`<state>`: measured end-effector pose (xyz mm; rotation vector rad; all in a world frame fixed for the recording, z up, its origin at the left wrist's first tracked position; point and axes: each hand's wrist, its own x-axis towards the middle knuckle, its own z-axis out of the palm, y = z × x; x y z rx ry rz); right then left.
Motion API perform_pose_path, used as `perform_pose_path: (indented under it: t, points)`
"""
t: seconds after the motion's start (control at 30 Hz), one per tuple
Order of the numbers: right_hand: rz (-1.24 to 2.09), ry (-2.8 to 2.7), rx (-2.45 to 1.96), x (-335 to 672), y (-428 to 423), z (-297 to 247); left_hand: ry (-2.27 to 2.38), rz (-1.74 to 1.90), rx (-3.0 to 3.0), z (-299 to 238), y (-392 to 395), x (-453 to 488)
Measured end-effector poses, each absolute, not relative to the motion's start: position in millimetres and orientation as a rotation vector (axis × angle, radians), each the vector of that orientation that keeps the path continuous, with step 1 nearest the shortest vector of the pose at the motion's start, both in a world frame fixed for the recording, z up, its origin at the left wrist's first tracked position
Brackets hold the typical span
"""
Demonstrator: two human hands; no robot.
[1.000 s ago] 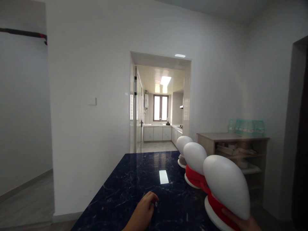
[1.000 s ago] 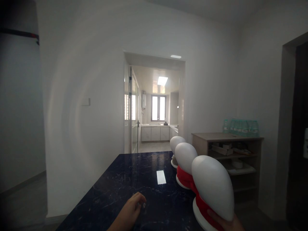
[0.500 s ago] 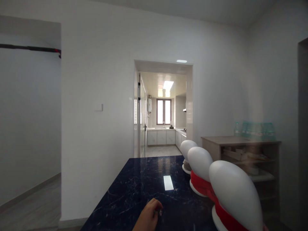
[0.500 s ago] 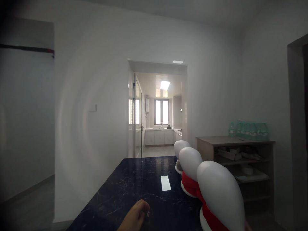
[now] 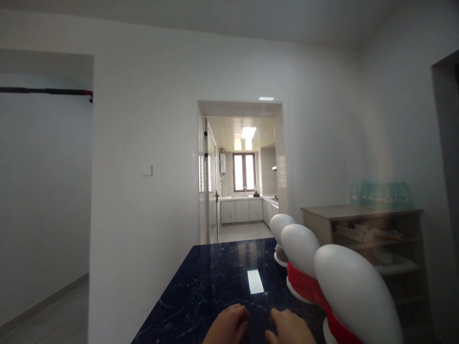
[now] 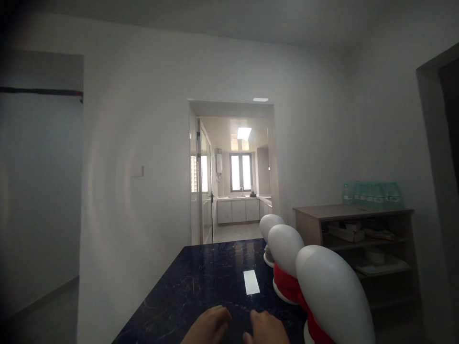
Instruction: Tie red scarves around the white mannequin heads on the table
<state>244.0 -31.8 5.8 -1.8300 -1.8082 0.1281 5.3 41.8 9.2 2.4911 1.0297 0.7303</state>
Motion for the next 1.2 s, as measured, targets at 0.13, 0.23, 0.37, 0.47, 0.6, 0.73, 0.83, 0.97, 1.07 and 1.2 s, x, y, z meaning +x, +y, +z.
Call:
perform_pose_path:
  t: [0.13, 0.23, 0.37, 0.47, 0.6, 0.73, 0.83, 0.97, 1.07, 1.2]
  points:
    - [-0.032, -1.873, -1.87, 200.4, 33.1, 7.5, 1.282, 0.899, 2.396, -6.3, 69.3, -13.9]
    - [-0.094, -1.793, -1.811, 188.2, 49.0, -7.4, 1.434, 0.74, 2.491, -15.1, 81.0, -22.8]
    - [0.054, -1.945, -1.596, 192.1, 46.9, -28.1, 1.497, 0.3, 2.504, -25.1, 84.3, -16.7]
    - [0.204, -2.014, -1.569, 198.1, 45.3, -33.9, 1.522, 0.281, 2.508, -28.6, 81.6, -10.1]
    - [0.178, -1.934, -1.595, 199.7, 46.5, -30.5, 1.595, 0.367, 2.512, -23.2, 73.9, -7.6]
    - [0.297, -2.058, -1.624, 196.1, 44.7, -28.2, 1.617, 0.389, 2.489, -15.3, 65.0, -4.5]
    - [0.34, -2.128, -1.65, 193.6, 39.6, -24.3, 1.57, 0.265, 2.46, -12.1, 59.6, -1.3]
    - [0.129, -1.985, -1.629, 192.4, 31.8, -16.0, 1.679, 0.505, 2.496, -7.7, 54.6, 0.2]
    - [0.218, -2.048, -1.663, 193.0, 30.6, -15.8, 1.65, 0.362, 2.464, -5.7, 52.7, 0.8]
    - [0.155, -2.024, -1.648, 193.5, 32.1, -17.3, 1.678, 0.369, 2.452, -6.6, 52.5, 1.9]
